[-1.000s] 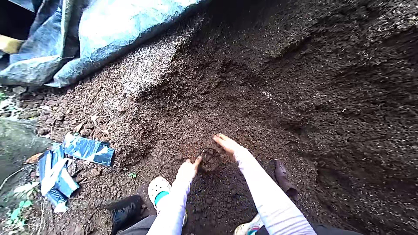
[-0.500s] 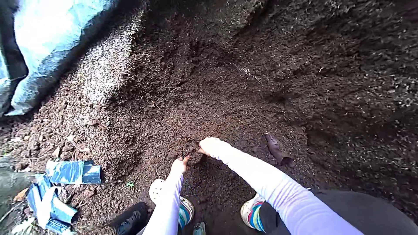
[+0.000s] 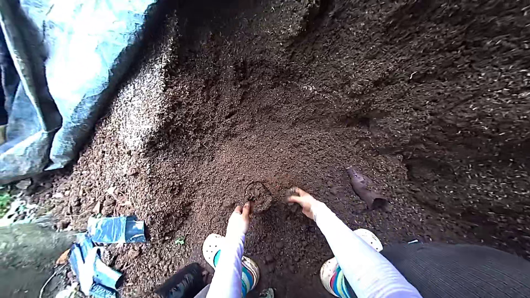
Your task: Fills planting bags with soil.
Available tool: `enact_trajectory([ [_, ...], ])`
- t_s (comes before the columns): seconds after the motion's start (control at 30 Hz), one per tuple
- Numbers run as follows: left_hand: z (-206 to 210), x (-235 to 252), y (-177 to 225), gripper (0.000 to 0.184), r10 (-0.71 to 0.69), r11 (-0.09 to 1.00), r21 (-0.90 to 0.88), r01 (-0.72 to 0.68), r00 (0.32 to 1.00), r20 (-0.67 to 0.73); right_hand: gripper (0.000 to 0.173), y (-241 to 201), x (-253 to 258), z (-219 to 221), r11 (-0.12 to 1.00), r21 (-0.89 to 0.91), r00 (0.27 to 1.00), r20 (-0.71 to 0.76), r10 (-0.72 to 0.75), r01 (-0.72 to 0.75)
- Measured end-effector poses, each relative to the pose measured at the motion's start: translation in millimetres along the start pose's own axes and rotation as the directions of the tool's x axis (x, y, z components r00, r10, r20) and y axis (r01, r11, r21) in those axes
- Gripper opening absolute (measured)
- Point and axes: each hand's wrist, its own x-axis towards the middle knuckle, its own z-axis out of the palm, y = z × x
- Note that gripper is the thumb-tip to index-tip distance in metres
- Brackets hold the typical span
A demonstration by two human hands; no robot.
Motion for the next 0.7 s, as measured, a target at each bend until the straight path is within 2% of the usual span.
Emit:
enact_trajectory([
  [0.07, -1, -1, -3, 0.054, -0.016, 1.0, -0.017, 0.016, 1.0, 0.01, 0.042, -38, -17, 16, 0.956, 0.291, 0.996, 0.065, -0.064, 0.042],
  [0.13, 1, 0, -3, 0.055, -0.021, 0.999, -0.039, 0.022, 0.999, 0.026, 0.044, -73, -32, 39, 0.912, 0.4, 0.991, 0.054, -0.121, 0.09],
  [0.23, 4, 2, -5, 0.055, 0.004, 1.0, -0.018, -0.003, 0.999, 0.04, 0.05, -97, -42, 73, 0.927, 0.284, 0.966, 0.002, -0.258, 0.247],
  [0.33, 1, 2, -4, 0.049, 0.062, 0.993, 0.096, -0.067, 0.997, 0.049, 0.045, -111, -50, 94, 0.907, -0.041, 0.907, -0.008, -0.421, 0.42],
  [0.37, -1, -1, -1, 0.046, 0.078, 0.986, 0.147, -0.084, 0.996, 0.047, 0.043, -116, -53, 98, 0.847, -0.178, 0.859, -0.012, -0.511, 0.501],
  [0.4, -2, -4, 2, 0.044, 0.087, 0.975, 0.203, -0.095, 0.995, 0.044, 0.04, -119, -52, 103, 0.731, -0.328, 0.772, -0.009, -0.635, 0.598],
  [0.43, -3, -7, 5, 0.043, 0.095, 0.963, 0.248, -0.102, 0.995, 0.04, 0.037, -121, -49, 109, 0.564, -0.476, 0.643, 0.003, -0.766, 0.674],
  [0.5, -2, -10, 8, 0.042, 0.108, 0.951, 0.288, -0.111, 0.994, 0.029, 0.036, -119, -35, 123, 0.196, -0.712, 0.366, 0.092, -0.926, 0.674],
  [0.53, -2, -9, 8, 0.042, 0.114, 0.952, 0.284, -0.116, 0.993, 0.024, 0.038, -116, -27, 129, 0.064, -0.782, 0.317, 0.175, -0.932, 0.62],
  [0.57, -1, -9, 9, 0.041, 0.117, 0.955, 0.271, -0.118, 0.993, 0.021, 0.037, -110, -21, 133, -0.017, -0.824, 0.368, 0.271, -0.889, 0.566],
  [0.63, 2, -9, 8, 0.041, 0.109, 0.966, 0.235, -0.112, 0.994, 0.026, 0.039, -103, -19, 136, -0.018, -0.87, 0.71, 0.414, -0.57, 0.493],
  [0.67, 1, -8, 8, 0.04, 0.111, 0.968, 0.224, -0.114, 0.993, 0.03, 0.039, -104, -19, 138, -0.028, -0.87, 0.741, 0.435, -0.511, 0.492],
  [0.7, -2, -7, 10, 0.04, 0.118, 0.969, 0.216, -0.122, 0.993, 0.03, 0.036, -109, -20, 139, -0.056, -0.854, 0.67, 0.445, -0.594, 0.517],
])
